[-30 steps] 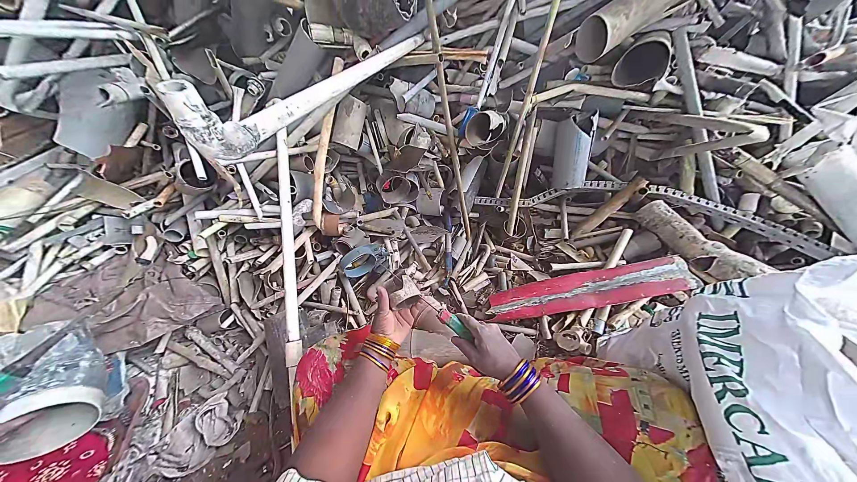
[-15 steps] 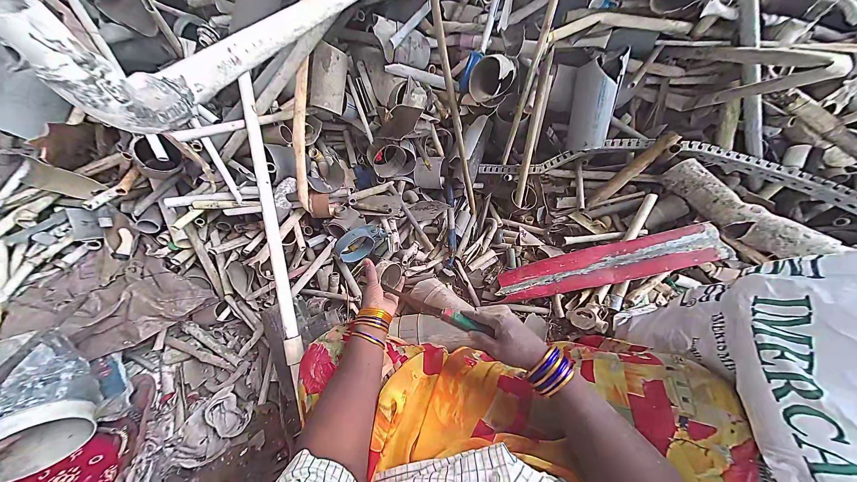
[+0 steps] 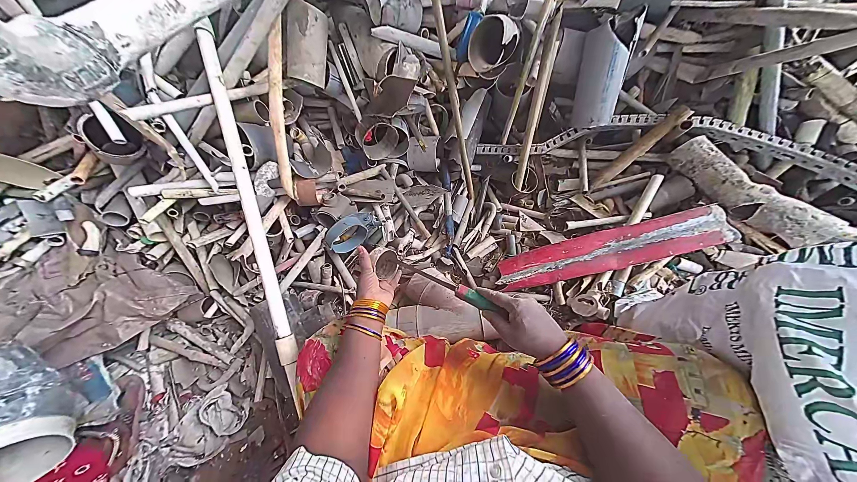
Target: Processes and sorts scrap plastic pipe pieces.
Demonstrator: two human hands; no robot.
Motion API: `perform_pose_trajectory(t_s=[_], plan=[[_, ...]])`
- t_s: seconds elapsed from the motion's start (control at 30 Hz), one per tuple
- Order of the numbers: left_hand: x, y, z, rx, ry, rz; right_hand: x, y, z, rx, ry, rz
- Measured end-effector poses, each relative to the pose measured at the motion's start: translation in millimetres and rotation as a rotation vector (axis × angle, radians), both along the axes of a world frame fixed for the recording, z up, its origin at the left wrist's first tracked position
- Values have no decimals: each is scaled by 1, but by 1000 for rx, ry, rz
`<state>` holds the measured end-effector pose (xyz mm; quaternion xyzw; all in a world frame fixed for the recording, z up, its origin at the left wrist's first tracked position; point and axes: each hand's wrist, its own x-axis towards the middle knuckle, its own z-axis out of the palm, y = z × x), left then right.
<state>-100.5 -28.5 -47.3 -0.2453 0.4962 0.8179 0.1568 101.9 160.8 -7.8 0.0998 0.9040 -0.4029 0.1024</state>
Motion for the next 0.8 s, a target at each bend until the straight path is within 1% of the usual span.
perform_pose_trajectory(t_s=[0.1, 0.23, 0.37, 0.47, 0.57, 0.67, 0.73, 0.8], plan=[[3, 2, 1, 34, -12, -14, 2, -7, 4, -102, -6, 77], [9, 5, 5, 47, -12, -66, 7, -29, 12, 45, 31, -33], [11, 5, 5, 118, 20, -63, 19, -47, 19, -59, 103, 48], [16, 8, 8, 105, 13, -62, 21, -57, 27, 38, 46, -17], [20, 10, 8, 111, 17, -86, 19, -57, 27, -20, 25, 10], [24, 12, 10, 70, 24, -122, 16, -57, 32, 8, -41, 4], [26, 12, 8, 63, 26, -142, 15, -55, 28, -36, -19, 4], [26, 12, 7, 58, 27, -148, 15, -55, 30, -18, -53, 8]])
